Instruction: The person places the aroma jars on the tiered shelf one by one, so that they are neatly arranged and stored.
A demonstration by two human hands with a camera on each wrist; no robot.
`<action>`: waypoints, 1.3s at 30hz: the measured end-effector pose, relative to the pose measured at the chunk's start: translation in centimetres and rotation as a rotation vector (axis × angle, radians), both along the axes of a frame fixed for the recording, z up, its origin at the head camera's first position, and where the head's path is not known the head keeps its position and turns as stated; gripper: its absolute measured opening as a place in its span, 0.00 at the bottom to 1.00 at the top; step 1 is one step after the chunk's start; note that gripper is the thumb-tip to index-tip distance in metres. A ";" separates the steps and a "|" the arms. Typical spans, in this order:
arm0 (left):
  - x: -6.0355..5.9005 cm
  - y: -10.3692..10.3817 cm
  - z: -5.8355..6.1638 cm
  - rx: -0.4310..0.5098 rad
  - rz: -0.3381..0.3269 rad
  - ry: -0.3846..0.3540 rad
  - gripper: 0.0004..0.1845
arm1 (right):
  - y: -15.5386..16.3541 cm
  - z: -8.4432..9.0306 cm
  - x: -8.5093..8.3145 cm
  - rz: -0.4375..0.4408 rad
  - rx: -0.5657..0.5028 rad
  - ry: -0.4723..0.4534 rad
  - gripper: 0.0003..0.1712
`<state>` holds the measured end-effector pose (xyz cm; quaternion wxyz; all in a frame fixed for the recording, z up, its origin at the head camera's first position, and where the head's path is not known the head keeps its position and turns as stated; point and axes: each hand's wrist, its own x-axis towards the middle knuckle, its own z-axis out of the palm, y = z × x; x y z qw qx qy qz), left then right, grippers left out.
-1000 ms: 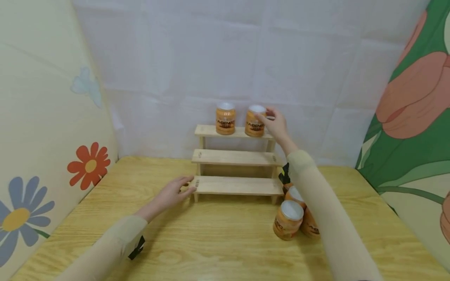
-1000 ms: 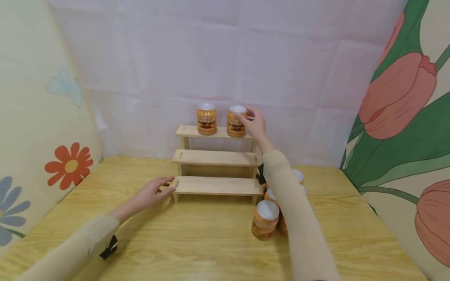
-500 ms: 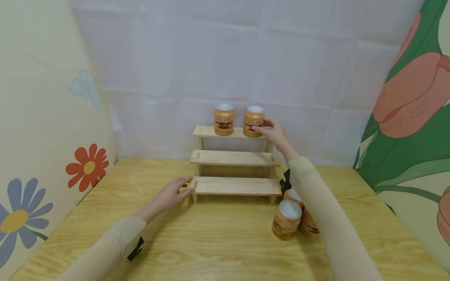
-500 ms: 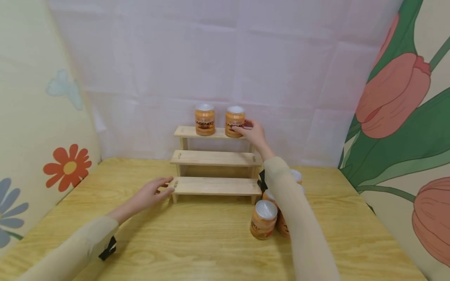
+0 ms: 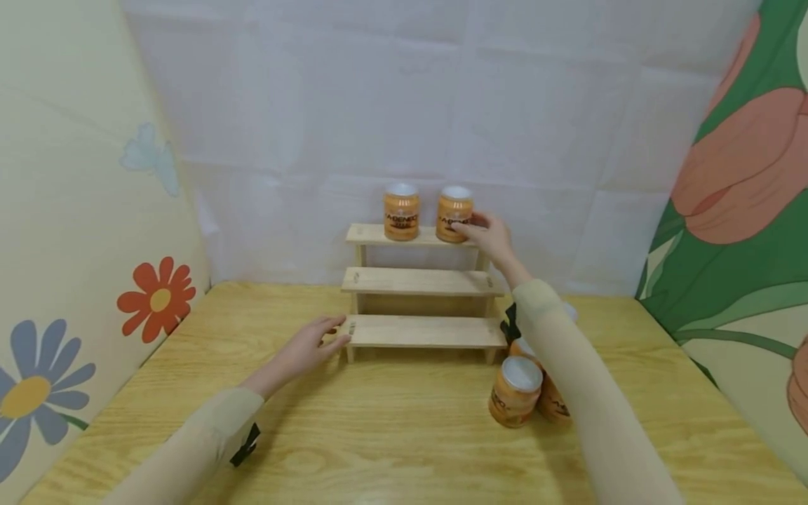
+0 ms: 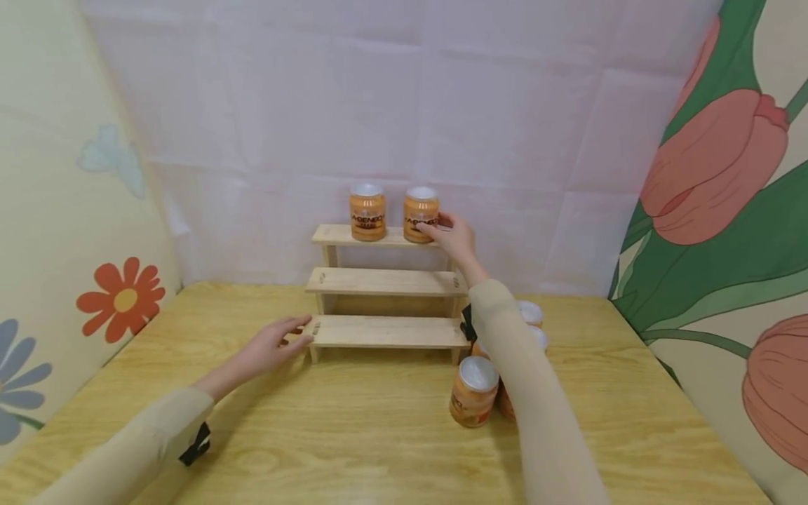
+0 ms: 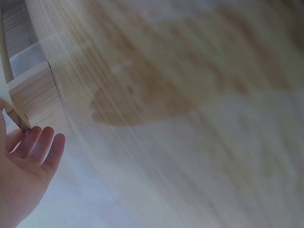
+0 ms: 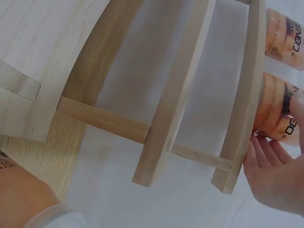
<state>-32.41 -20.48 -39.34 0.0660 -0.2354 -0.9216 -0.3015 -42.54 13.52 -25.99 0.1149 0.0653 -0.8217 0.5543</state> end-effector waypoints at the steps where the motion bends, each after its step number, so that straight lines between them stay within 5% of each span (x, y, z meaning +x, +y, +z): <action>1: -0.1 0.0 0.0 0.000 0.001 0.000 0.31 | 0.0 0.0 0.1 0.002 0.004 -0.002 0.36; 19: -0.4 0.4 0.5 -0.005 -0.008 0.006 0.31 | 2.4 0.8 2.2 0.072 0.075 -0.037 0.36; 29: -1.0 0.3 0.5 -0.021 -0.002 -0.035 0.33 | 4.6 0.8 5.0 0.120 0.108 -0.005 0.32; 39: -1.2 0.1 0.6 -0.027 0.001 -0.033 0.33 | 6.5 -0.1 8.3 0.201 0.170 -0.071 0.33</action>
